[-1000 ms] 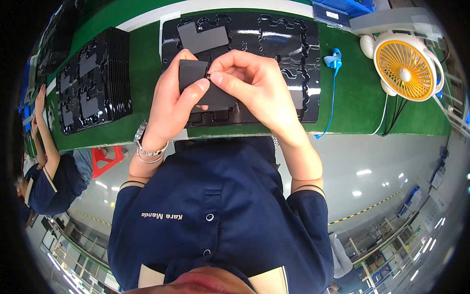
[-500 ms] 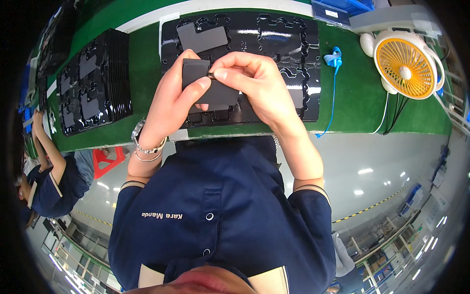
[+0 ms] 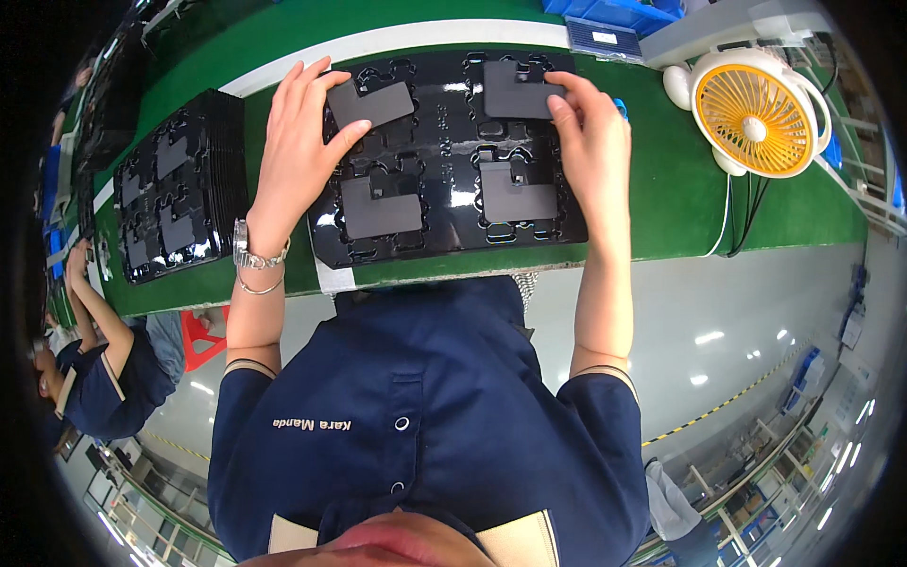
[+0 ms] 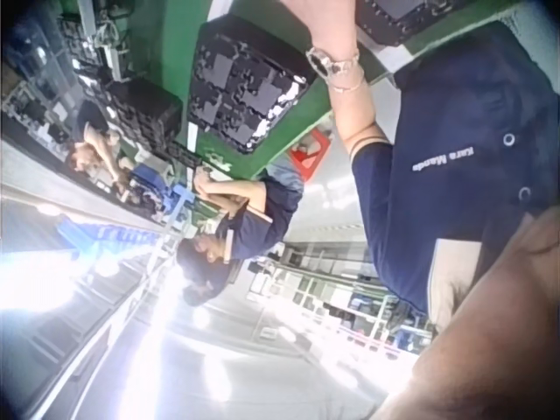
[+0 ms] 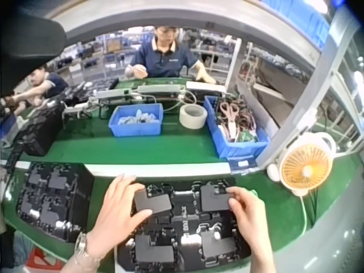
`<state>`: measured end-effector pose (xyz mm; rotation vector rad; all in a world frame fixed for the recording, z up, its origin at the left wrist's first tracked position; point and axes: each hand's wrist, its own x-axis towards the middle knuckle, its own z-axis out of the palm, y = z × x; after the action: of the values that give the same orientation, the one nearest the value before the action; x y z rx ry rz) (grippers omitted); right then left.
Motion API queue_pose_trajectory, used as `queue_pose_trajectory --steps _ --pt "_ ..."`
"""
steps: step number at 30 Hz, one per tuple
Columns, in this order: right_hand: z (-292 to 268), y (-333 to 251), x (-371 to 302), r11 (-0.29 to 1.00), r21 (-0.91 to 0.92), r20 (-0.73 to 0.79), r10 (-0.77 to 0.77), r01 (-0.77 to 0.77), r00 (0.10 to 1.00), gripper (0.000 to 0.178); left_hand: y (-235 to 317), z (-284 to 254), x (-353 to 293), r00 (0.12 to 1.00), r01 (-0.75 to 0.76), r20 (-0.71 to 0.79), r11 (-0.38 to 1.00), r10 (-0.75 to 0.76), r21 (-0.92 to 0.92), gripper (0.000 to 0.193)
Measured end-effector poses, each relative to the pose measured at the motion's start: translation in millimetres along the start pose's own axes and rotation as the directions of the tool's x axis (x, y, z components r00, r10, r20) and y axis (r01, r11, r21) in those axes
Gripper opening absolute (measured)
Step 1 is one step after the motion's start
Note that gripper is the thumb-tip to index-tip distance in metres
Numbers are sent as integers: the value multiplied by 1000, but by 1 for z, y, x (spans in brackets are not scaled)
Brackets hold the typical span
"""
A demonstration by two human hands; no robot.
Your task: Manually assembling and inspecting small electronic components on a production line.
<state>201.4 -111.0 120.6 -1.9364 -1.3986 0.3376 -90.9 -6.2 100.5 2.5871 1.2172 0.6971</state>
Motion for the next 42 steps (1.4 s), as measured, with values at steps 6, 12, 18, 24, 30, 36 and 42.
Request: queue_pose_trajectory --steps 6,12,18,24,30,36,42 --pt "14 5 2 908 -342 -167 -314 244 935 30 -19 1 5 996 79 56 943 -64 -323 37" --pt "16 -46 -30 899 31 207 -433 437 877 22 -17 5 4 994 108 66 940 -92 -324 28" --pt "36 -80 -55 832 -15 445 -491 555 748 35 -5 0 -11 988 114 -87 978 -131 -176 33" --pt "31 -81 -44 879 228 533 -473 419 701 25 29 -32 -40 954 240 45 667 -296 -706 36" --pt "31 -94 -44 893 450 536 -246 -26 807 16 44 -38 -54 901 433 399 409 -172 -803 25" --pt "41 -101 -49 854 519 387 -269 32 882 13 53 -47 -47 875 483 419 385 -242 -787 23" --pt "40 -105 -45 883 452 380 -319 127 868 10 55 -40 -48 886 464 408 440 -221 -769 18"
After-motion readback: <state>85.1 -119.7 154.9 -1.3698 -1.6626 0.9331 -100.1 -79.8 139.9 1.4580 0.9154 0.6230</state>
